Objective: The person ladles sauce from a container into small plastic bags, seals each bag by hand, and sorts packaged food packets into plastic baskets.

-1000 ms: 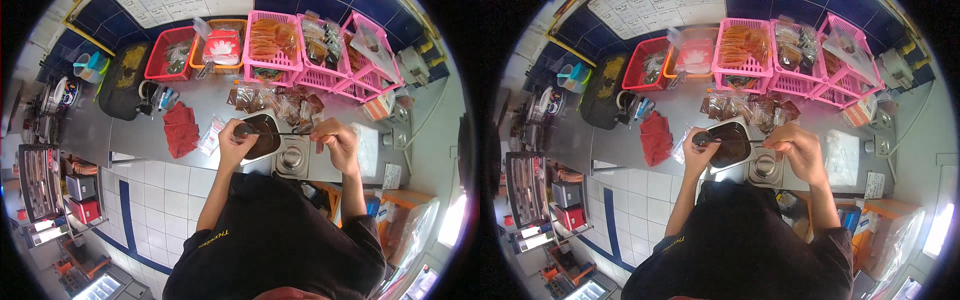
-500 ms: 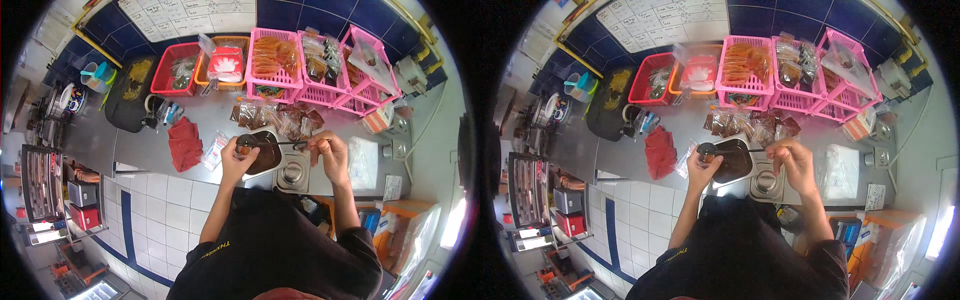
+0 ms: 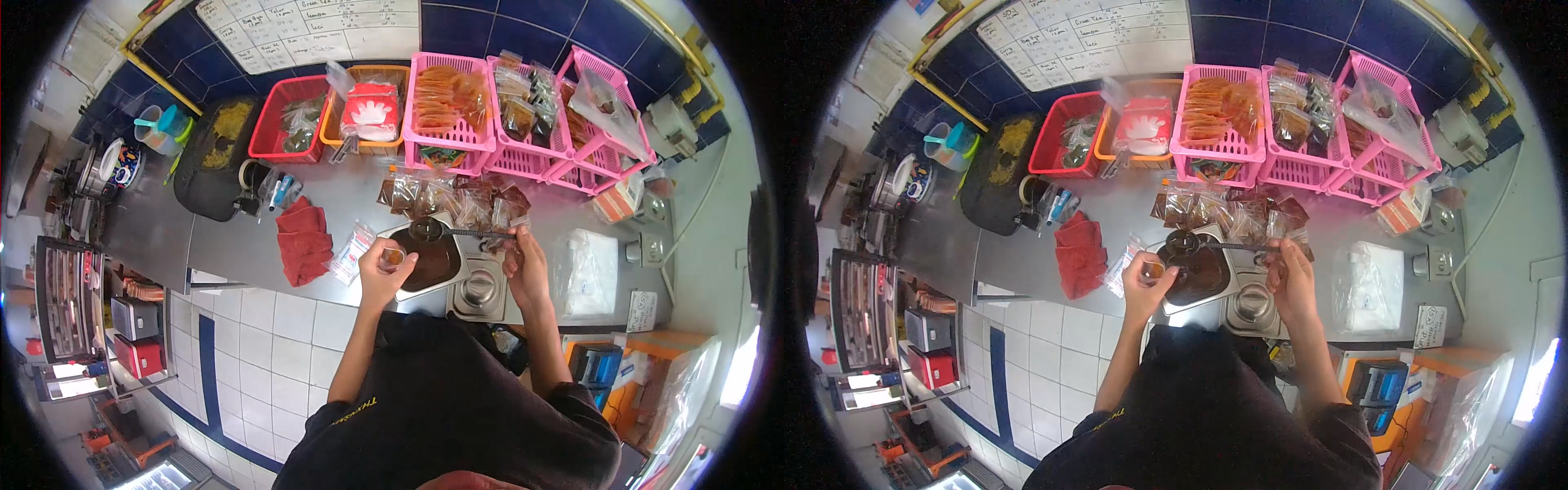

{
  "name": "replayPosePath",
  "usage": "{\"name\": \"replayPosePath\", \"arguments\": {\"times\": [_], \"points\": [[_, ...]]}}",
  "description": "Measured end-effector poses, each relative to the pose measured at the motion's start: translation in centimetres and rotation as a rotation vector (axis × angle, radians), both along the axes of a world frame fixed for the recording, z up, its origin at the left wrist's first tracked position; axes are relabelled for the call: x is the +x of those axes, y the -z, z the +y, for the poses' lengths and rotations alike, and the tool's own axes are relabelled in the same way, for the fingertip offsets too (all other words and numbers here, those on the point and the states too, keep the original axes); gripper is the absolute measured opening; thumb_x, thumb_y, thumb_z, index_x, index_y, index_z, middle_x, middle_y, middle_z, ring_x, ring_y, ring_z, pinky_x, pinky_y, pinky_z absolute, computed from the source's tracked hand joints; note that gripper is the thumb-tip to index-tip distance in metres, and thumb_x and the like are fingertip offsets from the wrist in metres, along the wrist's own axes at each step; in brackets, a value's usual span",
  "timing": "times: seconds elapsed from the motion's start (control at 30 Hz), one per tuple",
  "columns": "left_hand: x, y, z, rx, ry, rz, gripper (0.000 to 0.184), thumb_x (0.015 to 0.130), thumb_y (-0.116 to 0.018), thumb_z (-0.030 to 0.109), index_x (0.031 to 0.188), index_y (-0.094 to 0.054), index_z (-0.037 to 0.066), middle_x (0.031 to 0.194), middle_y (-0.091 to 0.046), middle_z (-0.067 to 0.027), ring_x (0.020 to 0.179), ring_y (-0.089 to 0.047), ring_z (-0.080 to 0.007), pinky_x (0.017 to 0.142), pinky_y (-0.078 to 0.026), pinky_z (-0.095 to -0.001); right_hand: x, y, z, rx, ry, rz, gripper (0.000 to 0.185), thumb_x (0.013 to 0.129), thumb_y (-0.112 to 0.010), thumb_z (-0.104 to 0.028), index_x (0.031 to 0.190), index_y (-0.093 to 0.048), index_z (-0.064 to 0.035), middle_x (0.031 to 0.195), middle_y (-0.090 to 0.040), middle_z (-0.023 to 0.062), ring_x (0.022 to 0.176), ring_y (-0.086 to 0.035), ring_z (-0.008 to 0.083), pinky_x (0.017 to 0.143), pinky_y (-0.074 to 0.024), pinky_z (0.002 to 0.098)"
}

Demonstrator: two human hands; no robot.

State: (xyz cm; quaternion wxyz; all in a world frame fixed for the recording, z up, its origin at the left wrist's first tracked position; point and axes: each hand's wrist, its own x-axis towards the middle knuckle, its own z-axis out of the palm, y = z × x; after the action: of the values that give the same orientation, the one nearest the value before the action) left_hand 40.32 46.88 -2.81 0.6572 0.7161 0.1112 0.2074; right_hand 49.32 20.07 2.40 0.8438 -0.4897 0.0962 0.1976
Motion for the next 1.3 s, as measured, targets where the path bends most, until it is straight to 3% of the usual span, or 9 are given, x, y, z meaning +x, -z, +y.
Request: {"name": "replayPosePath", "arguments": {"times": [0.1, 0.27, 0.4, 0.6, 0.63, 0.8, 0.87, 1.07, 1.3], "points": [[-1.0, 1.4, 0.6, -0.022, -0.051, 0.029, 0.028, 0.082, -0.087, 0.009, 0.091, -0.061, 0.003, 0.073, -0.059, 0.0034, 0.066, -0.052, -0.0015, 0.055, -0.045, -0.0196, -0.7, 2.7, -0.4, -0.093, 0.081, 0.037, 0.029, 0.110, -0.053, -0.034, 0.113, -0.065, -0.0069, 0.087, -0.063, 0.0027, 0.052, -0.046, 0.0054, 0.048, -0.0390, 0.0235], [-1.3, 1.1, 0.1, 0.005, -0.029, 0.031, 0.028, 0.083, -0.086, 0.008, 0.091, -0.060, 0.004, 0.075, -0.056, 0.0035, 0.066, -0.051, -0.0021, 0.054, -0.044, -0.0189, -1.0, 6.3, 0.5, -0.551, -0.243, -0.141, 0.035, 0.107, -0.061, -0.031, 0.128, -0.062, -0.0028, 0.090, -0.063, 0.0054, 0.055, -0.056, 0.0106, 0.049, -0.0440, 0.0273], [-0.7, 0.1, -0.8, 0.059, 0.033, 0.036, 0.029, 0.083, -0.086, 0.006, 0.091, -0.058, 0.005, 0.074, -0.054, 0.0040, 0.066, -0.049, -0.0021, 0.053, -0.043, -0.0180, -2.1, -0.5, 4.5, -1.296, 0.117, -0.956, 0.041, 0.093, -0.076, -0.021, 0.129, -0.064, -0.0070, 0.119, -0.057, 0.0184, 0.099, -0.069, 0.0284, 0.083, -0.0567, 0.0398], [0.5, -0.5, -2.3, 0.315, 0.027, -0.037, 0.036, 0.072, -0.089, 0.013, 0.091, -0.060, 0.004, 0.070, -0.053, 0.0019, 0.060, -0.049, -0.0062, 0.052, -0.039, -0.0239, -4.8, -3.1, 6.8, -0.841, -0.452, -1.055, 0.036, 0.087, -0.080, -0.013, 0.121, -0.067, -0.0103, 0.125, -0.052, 0.0164, 0.101, -0.066, 0.0321, 0.083, -0.0558, 0.0423], [0.3, -0.5, -2.3, 0.314, 0.044, -0.019, 0.036, 0.070, -0.089, 0.012, 0.091, -0.060, 0.005, 0.072, -0.054, 0.0009, 0.061, -0.050, -0.0074, 0.051, -0.040, -0.0251, -4.9, -2.6, 7.0, -0.814, -0.468, -0.980, 0.022, 0.089, -0.078, -0.013, 0.108, -0.069, -0.0080, 0.124, -0.055, 0.0160, 0.104, -0.065, 0.0343, 0.087, -0.0549, 0.0440], [0.0, -2.7, -2.1, 0.215, 0.223, 0.033, 0.037, 0.073, -0.083, 0.007, 0.104, -0.064, 0.004, 0.082, -0.061, 0.0002, 0.075, -0.058, -0.0084, 0.070, -0.047, -0.0255, -4.3, -1.9, 6.1, -0.859, -0.371, -1.017, 0.014, 0.097, -0.068, -0.012, 0.109, -0.067, -0.0060, 0.116, -0.059, 0.0137, 0.102, -0.066, 0.0353, 0.086, -0.0550, 0.0437], [-0.7, -2.6, -2.1, -0.316, 0.304, 0.081, 0.031, 0.084, -0.077, 0.003, 0.112, -0.065, 0.002, 0.089, -0.066, -0.0012, 0.083, -0.063, -0.0100, 0.079, -0.048, -0.0247, -3.8, -1.7, 5.5, -0.745, -0.419, -1.047, 0.015, 0.099, -0.064, -0.013, 0.112, -0.065, -0.0050, 0.113, -0.060, 0.0134, 0.101, -0.066, 0.0355, 0.086, -0.0546, 0.0448], [-0.8, -0.7, -0.4, -0.306, 0.324, 0.084, 0.017, 0.095, -0.068, 0.001, 0.111, -0.066, -0.001, 0.098, -0.072, -0.0063, 0.088, -0.066, -0.0116, 0.081, -0.050, -0.0252, -2.7, -3.0, 3.6, -0.603, -0.513, -0.916, 0.013, 0.103, -0.058, -0.014, 0.112, -0.059, -0.0042, 0.105, -0.059, 0.0142, 0.098, -0.064, 0.0373, 0.083, -0.0515, 0.0468], [-0.5, -1.7, -1.3, -0.239, 0.281, 0.058, 0.008, 0.094, -0.069, -0.003, 0.101, -0.066, -0.001, 0.094, -0.072, -0.0070, 0.088, -0.067, -0.0117, 0.076, -0.051, -0.0254, -3.0, -3.0, 3.1, -0.542, -0.529, -0.867, 0.016, 0.102, -0.061, -0.015, 0.114, -0.058, -0.0052, 0.104, -0.063, 0.0138, 0.096, -0.066, 0.0353, 0.084, -0.0520, 0.0448]]}}
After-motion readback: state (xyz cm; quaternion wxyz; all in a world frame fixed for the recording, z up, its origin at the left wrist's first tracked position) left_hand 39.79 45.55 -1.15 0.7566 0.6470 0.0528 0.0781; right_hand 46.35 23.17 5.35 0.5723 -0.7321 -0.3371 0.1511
